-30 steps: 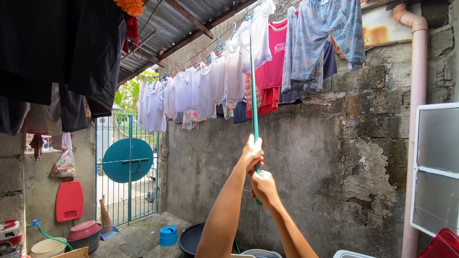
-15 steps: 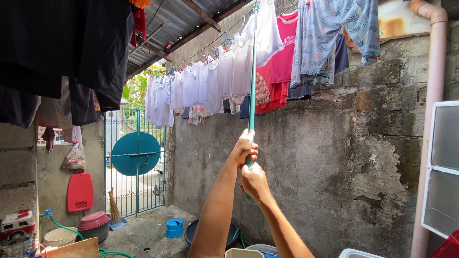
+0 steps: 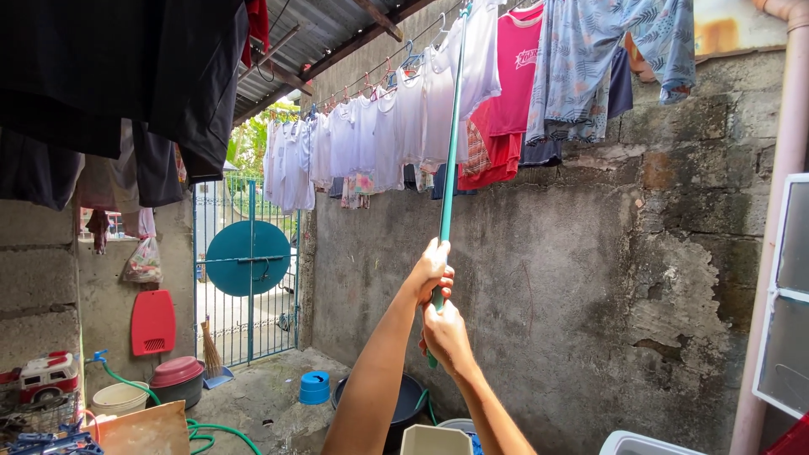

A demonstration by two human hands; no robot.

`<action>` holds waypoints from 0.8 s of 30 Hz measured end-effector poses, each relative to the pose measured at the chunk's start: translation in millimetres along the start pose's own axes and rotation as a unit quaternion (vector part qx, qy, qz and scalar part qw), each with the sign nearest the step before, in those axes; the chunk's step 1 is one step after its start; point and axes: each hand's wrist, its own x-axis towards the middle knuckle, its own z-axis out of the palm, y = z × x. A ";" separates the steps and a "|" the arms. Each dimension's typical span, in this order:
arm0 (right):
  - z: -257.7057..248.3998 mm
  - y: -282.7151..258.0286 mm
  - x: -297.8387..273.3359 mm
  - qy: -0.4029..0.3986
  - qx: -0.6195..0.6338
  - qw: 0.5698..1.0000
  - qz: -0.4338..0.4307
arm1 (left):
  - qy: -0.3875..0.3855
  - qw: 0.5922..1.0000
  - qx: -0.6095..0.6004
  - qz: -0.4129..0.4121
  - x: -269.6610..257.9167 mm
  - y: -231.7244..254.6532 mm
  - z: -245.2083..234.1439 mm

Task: Hanging wet clothes on a line using a pole and hangers.

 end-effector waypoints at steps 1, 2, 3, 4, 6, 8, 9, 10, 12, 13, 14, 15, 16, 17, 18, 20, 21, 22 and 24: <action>-0.5 5.9 -1.0 0.002 0.000 1.000 -0.006 | 0.006 1.000 0.006 -0.010 -4.7 -2.2 1.0; -1.0 11.9 -2.1 0.004 -0.001 1.000 -0.012 | 0.011 1.000 0.012 -0.020 -9.5 -4.3 2.0; -1.8 18.6 -4.4 0.005 0.000 1.000 -0.011 | 0.010 1.000 0.013 -0.022 -7.6 -12.1 -1.9; -2.6 25.3 -6.7 0.004 -0.001 1.000 -0.011 | 0.001 0.999 0.030 -0.018 -5.7 -19.8 -5.7; -6.5 48.7 -7.7 0.004 -0.003 1.000 -0.010 | -0.011 0.999 0.047 -0.015 -12.9 -26.0 -6.1; -10.0 80.9 -4.1 -0.019 0.053 0.998 -0.015 | -0.007 0.994 0.099 -0.044 -31.5 -20.3 -1.7; -9.2 88.8 -10.5 -0.019 0.055 0.998 -0.016 | -0.007 0.994 0.101 -0.043 -27.2 -24.1 -7.4; -8.5 96.8 -16.8 -0.017 0.064 0.998 -0.009 | -0.010 0.994 0.105 -0.033 -22.9 -27.8 -13.0; -5.8 155.0 -23.5 -0.013 0.072 0.997 0.000 | -0.015 0.994 0.108 -0.025 -17.7 -32.4 -18.5; -3.7 205.7 -25.1 0.008 0.039 0.996 -0.074 | 0.008 0.994 0.105 -0.011 -17.6 -34.0 -19.1; -1.9 256.6 -26.8 0.028 0.006 0.989 -0.147 | 0.031 0.994 0.102 0.002 -17.2 -35.8 -19.7; -6.6 345.4 -49.4 0.029 0.007 0.989 -0.142 | 0.032 0.994 0.103 -0.003 -12.1 -39.7 -24.9; -10.5 418.4 -47.1 0.007 0.003 0.993 -0.122 | 0.054 0.994 0.094 0.030 -6.8 -43.7 -30.2; 0.2 477.1 -16.4 -0.015 -0.001 0.995 -0.101 | 0.075 0.991 0.086 0.063 -1.4 -47.8 -35.3; -5.9 481.0 -24.1 -0.013 0.000 0.995 -0.096 | 0.075 0.992 0.087 0.058 -2.7 -39.6 -34.5; -18.4 494.4 -52.2 -0.070 0.026 0.995 -0.059 | 0.092 0.990 0.050 0.097 -7.3 -32.7 -33.4; -23.2 502.7 -86.8 -0.066 0.029 0.997 -0.039 | 0.094 0.991 0.049 0.076 -18.5 -31.0 -29.1; -28.3 510.2 -120.9 -0.092 0.044 0.995 -0.009 | 0.101 0.987 0.070 0.102 -27.5 -29.1 -24.7; -30.1 520.5 -216.0 -0.108 0.072 0.990 0.054 | 0.106 0.986 0.094 0.092 -60.3 -46.2 -12.5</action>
